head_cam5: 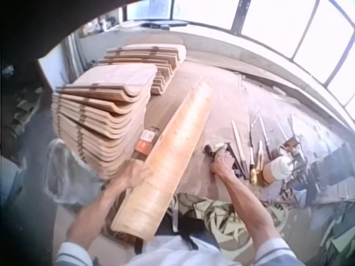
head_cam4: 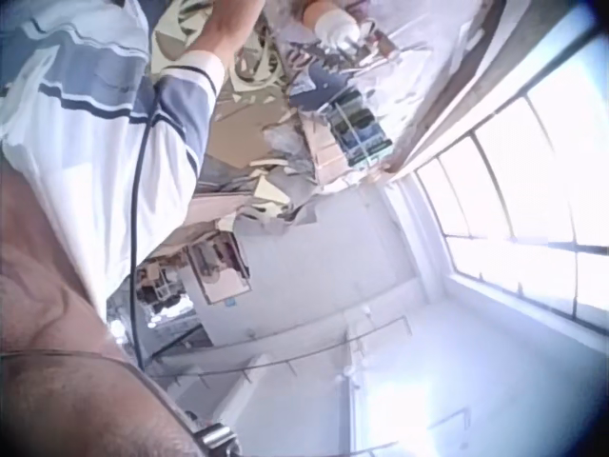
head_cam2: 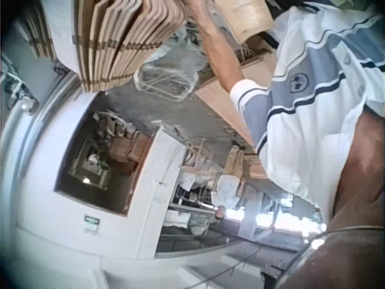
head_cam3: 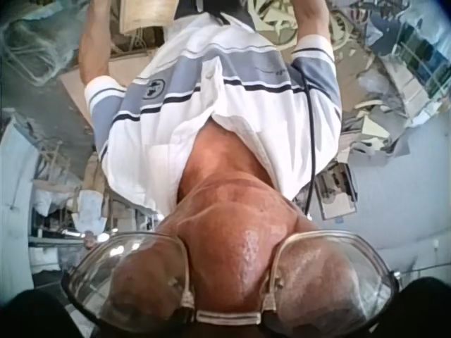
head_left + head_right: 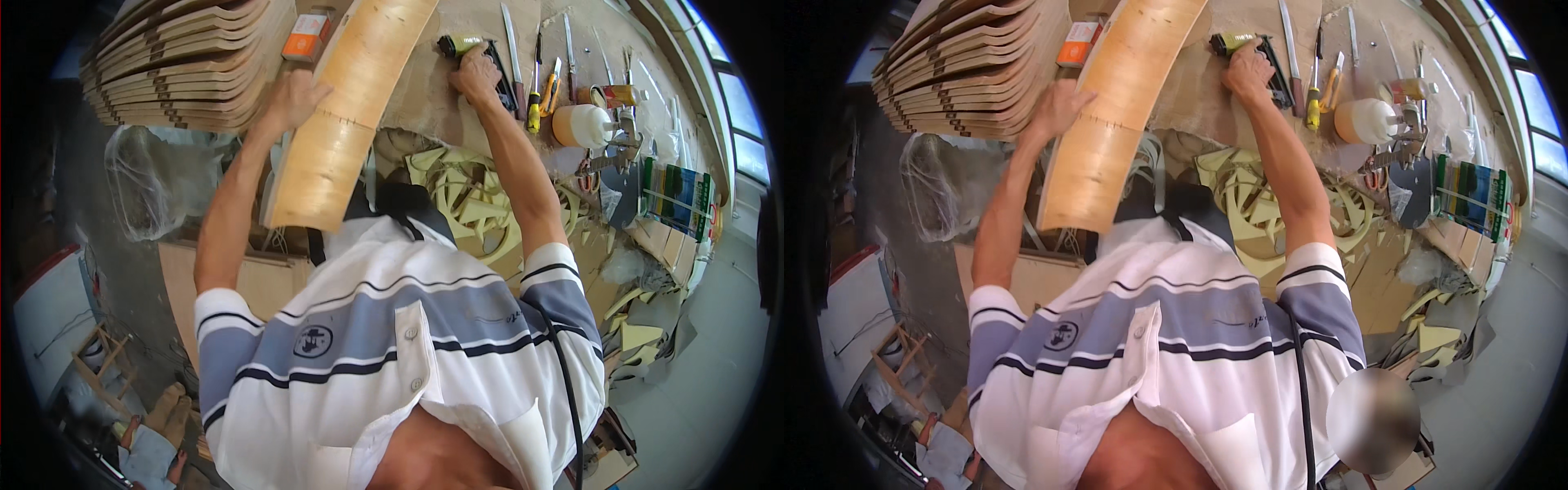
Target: Using a pneumatic nailer and hammer to assemble and secure curved wooden slats for chair components in a factory setting.
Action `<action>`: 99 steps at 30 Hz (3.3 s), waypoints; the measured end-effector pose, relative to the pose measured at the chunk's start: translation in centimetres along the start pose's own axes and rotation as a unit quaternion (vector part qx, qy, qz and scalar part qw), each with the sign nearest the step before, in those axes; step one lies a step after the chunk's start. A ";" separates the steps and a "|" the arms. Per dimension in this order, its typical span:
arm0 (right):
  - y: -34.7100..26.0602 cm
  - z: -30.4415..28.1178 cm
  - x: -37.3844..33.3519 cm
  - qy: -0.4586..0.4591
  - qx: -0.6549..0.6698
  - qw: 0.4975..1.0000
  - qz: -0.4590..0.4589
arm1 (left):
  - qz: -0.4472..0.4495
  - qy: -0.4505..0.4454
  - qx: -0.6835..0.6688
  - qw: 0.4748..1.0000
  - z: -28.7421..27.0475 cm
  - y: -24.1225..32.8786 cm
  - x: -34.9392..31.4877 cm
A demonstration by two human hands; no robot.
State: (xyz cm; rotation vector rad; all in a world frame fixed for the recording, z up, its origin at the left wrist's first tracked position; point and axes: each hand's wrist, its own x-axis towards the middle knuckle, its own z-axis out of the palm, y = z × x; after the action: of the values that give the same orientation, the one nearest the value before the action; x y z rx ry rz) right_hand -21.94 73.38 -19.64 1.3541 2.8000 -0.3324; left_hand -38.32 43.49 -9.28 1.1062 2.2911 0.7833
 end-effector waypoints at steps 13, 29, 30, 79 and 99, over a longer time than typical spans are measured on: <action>3.9 -11.1 -9.2 0.041 0.351 0.890 -0.287 | 0.054 -0.053 0.079 0.994 5.0 -0.7 10.1; -1.0 -7.3 -12.5 -0.120 0.379 0.915 -0.077 | 0.224 -0.141 0.119 0.957 6.9 2.1 20.0; -1.7 -7.2 -12.3 -0.125 0.381 0.914 -0.057 | 0.218 -0.158 0.130 0.954 6.7 2.1 20.2; -6.3 -6.2 -6.5 -0.209 0.323 0.923 -0.022 | 0.188 -0.156 0.140 0.960 3.2 3.5 21.4; -6.4 -5.3 -6.5 -0.185 0.359 0.915 0.009 | 0.208 -0.151 0.084 0.963 3.9 1.9 22.4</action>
State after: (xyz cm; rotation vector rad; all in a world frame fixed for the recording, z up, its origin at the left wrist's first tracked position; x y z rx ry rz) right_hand -22.41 65.52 -12.60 1.2026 2.4097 -1.5498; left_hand -47.44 63.76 -14.52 1.6943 1.9192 0.5243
